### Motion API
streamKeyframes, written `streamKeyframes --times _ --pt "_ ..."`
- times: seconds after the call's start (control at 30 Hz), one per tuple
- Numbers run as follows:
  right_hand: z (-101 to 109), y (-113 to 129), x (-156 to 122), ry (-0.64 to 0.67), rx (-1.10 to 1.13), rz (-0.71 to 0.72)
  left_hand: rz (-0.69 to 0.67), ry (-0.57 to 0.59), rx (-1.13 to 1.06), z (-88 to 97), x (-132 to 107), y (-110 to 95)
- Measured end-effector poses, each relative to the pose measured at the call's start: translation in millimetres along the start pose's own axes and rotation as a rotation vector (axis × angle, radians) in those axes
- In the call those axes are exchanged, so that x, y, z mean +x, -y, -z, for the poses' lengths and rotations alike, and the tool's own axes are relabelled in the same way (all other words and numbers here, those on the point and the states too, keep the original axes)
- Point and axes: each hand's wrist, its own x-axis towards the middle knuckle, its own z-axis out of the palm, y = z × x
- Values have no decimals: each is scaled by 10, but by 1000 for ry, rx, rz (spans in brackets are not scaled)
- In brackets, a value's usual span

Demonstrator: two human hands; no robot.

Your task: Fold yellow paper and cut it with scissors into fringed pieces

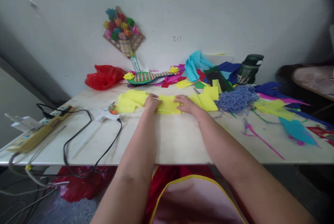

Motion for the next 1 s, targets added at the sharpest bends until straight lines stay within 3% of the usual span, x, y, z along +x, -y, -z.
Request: streamKeyframes --times 0.23,0.6,0.87,1.0 --pt "-82 -126 55 -86 166 -10 -11 69 -117 27 -48 -16" --pt "-67 -110 40 -143 248 -11 -28 15 -42 37 -81 -41" --pt "-125 -185 68 -179 234 8 -264 36 163 50 -145 -78" --pt "-118 -218 74 -242 263 -24 -314 64 233 58 -171 -93"
